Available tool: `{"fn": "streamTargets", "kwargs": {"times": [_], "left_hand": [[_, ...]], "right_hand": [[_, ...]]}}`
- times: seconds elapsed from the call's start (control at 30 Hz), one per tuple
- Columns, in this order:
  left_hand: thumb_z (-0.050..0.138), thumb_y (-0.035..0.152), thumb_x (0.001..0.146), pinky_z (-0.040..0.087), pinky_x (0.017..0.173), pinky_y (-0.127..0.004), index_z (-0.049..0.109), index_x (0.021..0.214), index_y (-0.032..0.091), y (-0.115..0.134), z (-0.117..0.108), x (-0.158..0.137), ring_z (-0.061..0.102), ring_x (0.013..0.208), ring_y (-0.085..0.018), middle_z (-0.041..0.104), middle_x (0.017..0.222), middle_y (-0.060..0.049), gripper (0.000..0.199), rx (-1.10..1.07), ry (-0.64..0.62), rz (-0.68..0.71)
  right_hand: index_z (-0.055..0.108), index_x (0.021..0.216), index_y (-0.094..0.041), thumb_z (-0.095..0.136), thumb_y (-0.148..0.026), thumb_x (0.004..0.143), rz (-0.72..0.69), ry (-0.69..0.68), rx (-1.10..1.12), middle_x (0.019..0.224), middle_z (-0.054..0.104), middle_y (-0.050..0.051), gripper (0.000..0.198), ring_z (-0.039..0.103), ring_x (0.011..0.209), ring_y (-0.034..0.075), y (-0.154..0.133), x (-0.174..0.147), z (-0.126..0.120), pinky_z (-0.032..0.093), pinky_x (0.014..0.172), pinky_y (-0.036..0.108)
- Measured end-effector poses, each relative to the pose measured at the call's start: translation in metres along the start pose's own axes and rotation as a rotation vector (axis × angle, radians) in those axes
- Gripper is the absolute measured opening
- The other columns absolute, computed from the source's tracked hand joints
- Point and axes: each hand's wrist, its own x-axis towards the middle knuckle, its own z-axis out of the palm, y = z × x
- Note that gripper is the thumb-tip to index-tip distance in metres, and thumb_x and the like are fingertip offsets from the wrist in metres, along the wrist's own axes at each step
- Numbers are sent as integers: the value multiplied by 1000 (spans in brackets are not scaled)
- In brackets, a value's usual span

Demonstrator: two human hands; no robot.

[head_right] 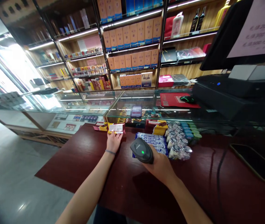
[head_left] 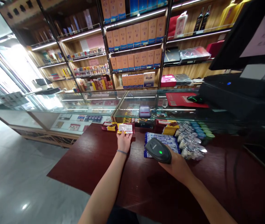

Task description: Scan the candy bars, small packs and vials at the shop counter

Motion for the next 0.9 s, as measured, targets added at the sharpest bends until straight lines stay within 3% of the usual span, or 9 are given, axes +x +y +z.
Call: {"fn": "streamTargets", "kwargs": {"times": [0.27,0.47,0.57,0.67,0.73,0.8,0.9], "left_hand": [[60,13,95,57,100,-47,45,107,29,2,4,0,73,97,-15,70,115,-2,25,-82,30,-24],[65,11,89,58,97,-42,48,115,31,16,7,10,73,92,-13,70,111,-1,37,2,79,78],[60,13,92,59,94,-43,51,122,33,37,9,19,73,96,-16,70,116,-2,37,82,215,236],[58,11,92,57,98,-43,56,125,28,66,5,30,72,104,-19,69,119,-5,38,241,375,493],[60,11,90,53,105,-40,63,120,23,86,-3,35,70,110,-20,70,118,-8,32,424,414,674],[62,12,89,49,111,-40,70,113,22,105,-14,39,68,115,-21,72,116,-8,28,644,334,782],[65,8,83,42,117,-43,78,105,29,127,-33,42,65,119,-24,74,115,-6,33,978,58,812]], "right_hand": [[59,122,-27,65,-42,80,0,32,-40,88,77,4,45,78,82,30,8,-1,3,53,64,33],[55,122,-29,63,-46,84,34,37,-16,91,78,3,42,77,82,30,16,-2,4,52,65,34],[56,121,-30,63,-45,85,76,66,35,93,78,3,39,76,83,30,13,-1,2,53,69,35],[57,120,-29,64,-43,84,132,83,65,96,79,4,39,76,89,31,10,0,1,54,72,35],[57,122,-29,65,-43,83,145,82,72,98,79,4,42,76,92,31,9,0,1,55,74,36],[57,123,-30,65,-43,84,146,94,81,99,79,5,42,76,92,31,8,1,1,55,75,37],[59,123,-30,65,-42,83,138,129,93,101,79,6,42,77,91,32,9,1,1,56,77,39]]}}
